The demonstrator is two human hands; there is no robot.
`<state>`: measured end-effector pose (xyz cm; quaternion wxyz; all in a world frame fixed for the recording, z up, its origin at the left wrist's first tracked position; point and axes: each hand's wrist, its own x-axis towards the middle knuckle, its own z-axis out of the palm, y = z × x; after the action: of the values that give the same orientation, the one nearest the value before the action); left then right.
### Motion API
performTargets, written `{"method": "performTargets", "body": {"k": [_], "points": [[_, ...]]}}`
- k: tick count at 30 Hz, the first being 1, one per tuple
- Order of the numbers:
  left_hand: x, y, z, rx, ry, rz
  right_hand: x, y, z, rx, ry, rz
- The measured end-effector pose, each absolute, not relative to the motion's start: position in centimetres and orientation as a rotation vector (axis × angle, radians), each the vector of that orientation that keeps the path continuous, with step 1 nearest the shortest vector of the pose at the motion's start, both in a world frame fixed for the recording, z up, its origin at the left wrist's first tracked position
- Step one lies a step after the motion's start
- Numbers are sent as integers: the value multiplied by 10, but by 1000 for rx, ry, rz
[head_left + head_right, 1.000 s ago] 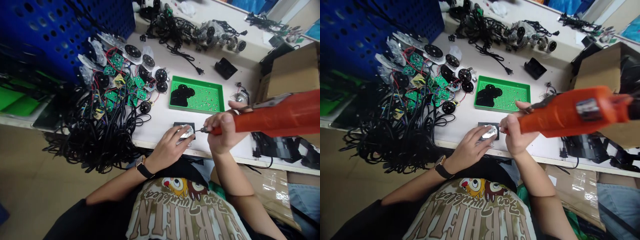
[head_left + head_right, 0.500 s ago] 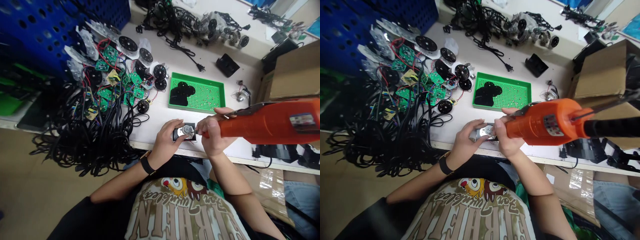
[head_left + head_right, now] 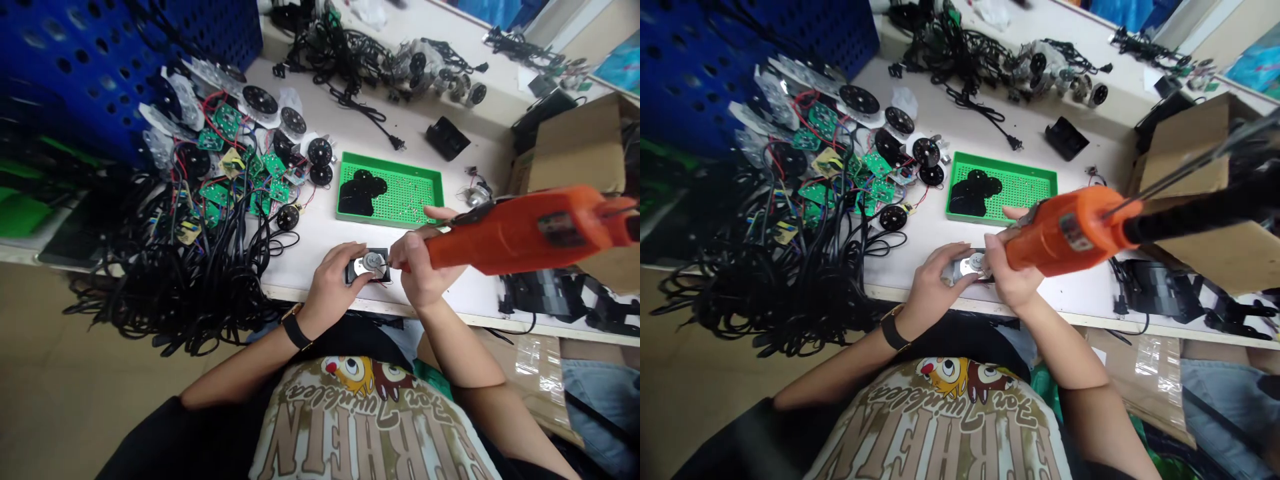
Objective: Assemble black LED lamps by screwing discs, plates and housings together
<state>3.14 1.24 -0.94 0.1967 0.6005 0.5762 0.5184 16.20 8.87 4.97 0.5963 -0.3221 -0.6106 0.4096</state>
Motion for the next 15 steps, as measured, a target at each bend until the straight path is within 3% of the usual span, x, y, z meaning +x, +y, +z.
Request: {"method": "performTargets", "body": {"k": [15], "points": [[30, 10, -6, 1673, 1638, 1388, 159, 94, 51, -645, -1390, 910]]}}
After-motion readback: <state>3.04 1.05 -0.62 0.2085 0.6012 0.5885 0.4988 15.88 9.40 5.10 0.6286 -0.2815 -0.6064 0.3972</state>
